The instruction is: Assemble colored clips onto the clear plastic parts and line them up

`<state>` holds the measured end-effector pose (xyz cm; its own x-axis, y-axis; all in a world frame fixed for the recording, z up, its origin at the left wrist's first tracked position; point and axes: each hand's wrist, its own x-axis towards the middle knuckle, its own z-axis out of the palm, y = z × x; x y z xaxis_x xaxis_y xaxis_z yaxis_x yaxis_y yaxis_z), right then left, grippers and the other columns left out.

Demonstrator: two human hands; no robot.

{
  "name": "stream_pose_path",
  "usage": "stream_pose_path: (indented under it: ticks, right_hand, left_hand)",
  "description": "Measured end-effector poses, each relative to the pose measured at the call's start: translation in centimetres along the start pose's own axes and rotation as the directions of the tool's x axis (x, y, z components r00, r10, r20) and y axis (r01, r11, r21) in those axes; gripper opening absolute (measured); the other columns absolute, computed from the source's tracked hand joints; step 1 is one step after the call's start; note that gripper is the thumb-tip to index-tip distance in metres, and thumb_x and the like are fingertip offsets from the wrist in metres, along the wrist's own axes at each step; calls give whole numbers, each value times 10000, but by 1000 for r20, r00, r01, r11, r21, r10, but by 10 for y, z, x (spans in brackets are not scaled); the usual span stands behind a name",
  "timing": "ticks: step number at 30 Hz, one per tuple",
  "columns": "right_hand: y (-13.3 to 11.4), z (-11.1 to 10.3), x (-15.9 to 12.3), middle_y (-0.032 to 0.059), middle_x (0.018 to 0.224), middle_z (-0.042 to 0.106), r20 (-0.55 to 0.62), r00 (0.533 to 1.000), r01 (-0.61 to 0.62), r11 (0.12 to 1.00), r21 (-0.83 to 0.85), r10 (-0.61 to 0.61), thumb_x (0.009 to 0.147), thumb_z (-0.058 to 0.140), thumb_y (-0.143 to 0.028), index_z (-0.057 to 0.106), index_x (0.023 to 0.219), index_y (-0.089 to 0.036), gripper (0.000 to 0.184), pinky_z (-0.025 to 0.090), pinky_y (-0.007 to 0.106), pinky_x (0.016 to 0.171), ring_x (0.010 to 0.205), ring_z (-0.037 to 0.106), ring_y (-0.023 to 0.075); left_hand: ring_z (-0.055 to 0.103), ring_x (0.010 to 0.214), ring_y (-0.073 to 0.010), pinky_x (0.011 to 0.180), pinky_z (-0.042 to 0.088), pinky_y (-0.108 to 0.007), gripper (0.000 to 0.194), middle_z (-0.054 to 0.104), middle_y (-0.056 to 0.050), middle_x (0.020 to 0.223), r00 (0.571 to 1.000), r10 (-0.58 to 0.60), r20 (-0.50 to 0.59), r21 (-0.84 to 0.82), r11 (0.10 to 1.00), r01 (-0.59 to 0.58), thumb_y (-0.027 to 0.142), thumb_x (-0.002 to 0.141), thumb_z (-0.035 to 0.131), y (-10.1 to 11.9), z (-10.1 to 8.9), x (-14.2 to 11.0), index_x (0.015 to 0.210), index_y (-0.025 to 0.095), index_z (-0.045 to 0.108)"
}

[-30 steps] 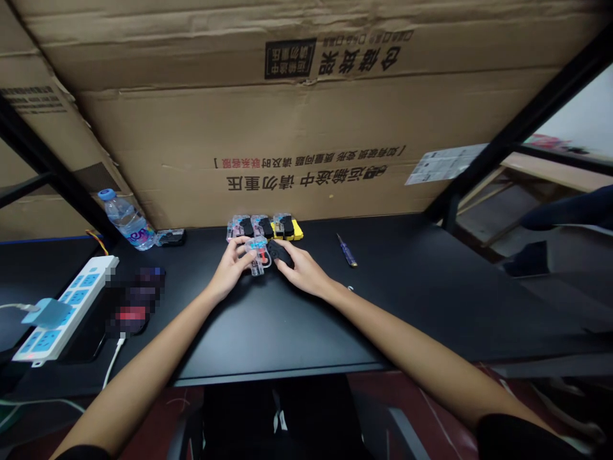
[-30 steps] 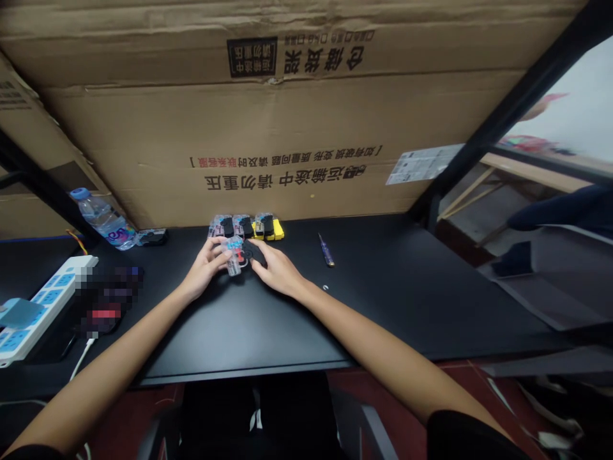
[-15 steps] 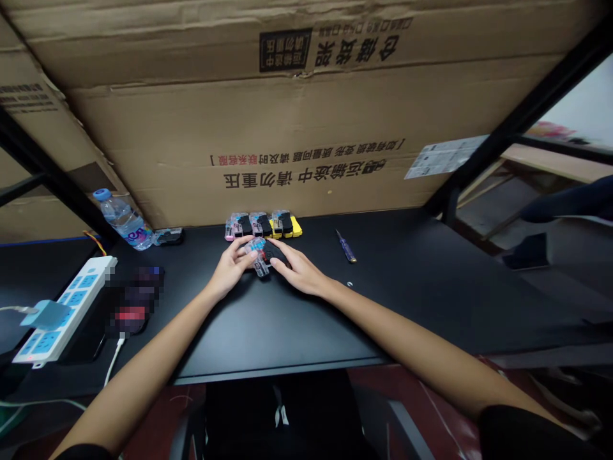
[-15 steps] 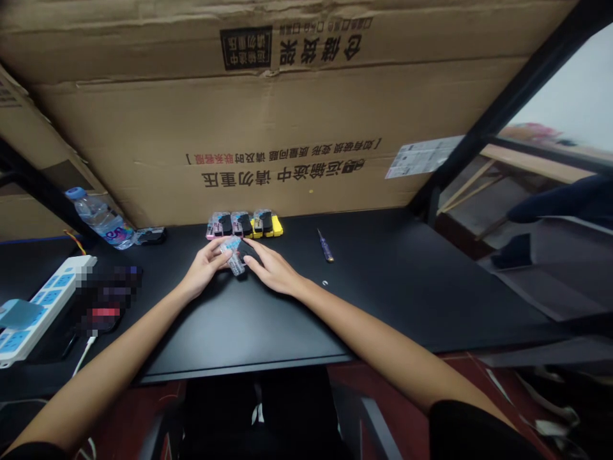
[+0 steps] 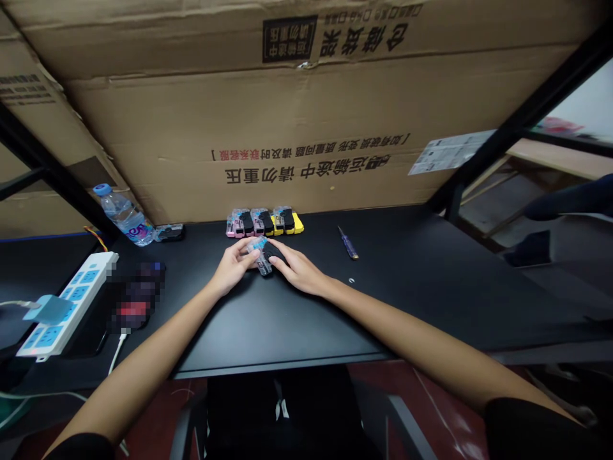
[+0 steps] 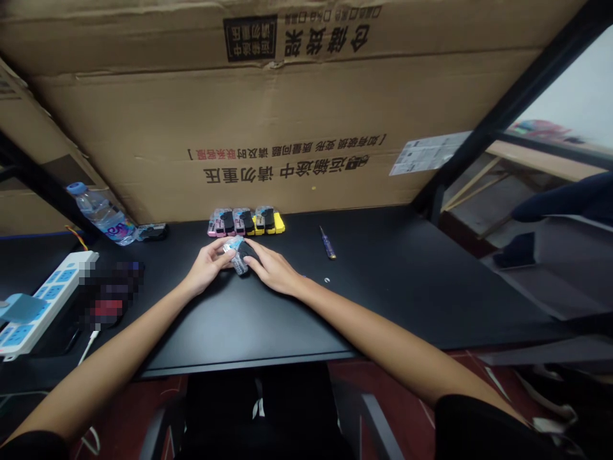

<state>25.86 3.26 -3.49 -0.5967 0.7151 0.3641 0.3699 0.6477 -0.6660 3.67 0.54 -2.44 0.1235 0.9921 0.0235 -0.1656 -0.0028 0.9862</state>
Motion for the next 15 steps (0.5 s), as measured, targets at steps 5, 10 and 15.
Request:
stream_pose_path:
  ticks: [5, 10, 15]
  right_hand:
    - [-1, 1, 1, 131, 1570, 590, -4, 1000, 24, 1000, 13, -24, 1110, 449, -446, 401, 1639, -253, 564, 477, 514, 1200, 1422, 599, 287]
    - [-2, 1, 2, 134, 1579, 580, -20, 1000, 17, 999, 46, -16, 1102, 470, -452, 432, 1626, -242, 566, 453, 519, 1214, 1429, 589, 292]
    - [0, -3, 5, 149, 1392, 712, -69, 994, -70, 971, 228, 88, 1065, 530, -488, 579, 1527, -181, 557, 559, 486, 1070, 1226, 702, 305]
  left_hand:
    - [785, 923, -227, 891, 670, -410, 670, 782, -108, 1178, 1000, 13, 5, 9, 1000, -13, 529, 731, 916, 0, 1, -1, 1256, 172, 704]
    - [784, 930, -226, 883, 668, -395, 669, 782, -113, 1192, 1000, 22, 9, 11, 1000, -22, 522, 745, 910, 2, 2, -1, 1269, 166, 695]
    - [770, 977, -226, 847, 660, -341, 662, 778, -108, 1203, 997, 73, -38, -2, 997, -73, 533, 775, 892, 6, -1, 2, 1289, 181, 667]
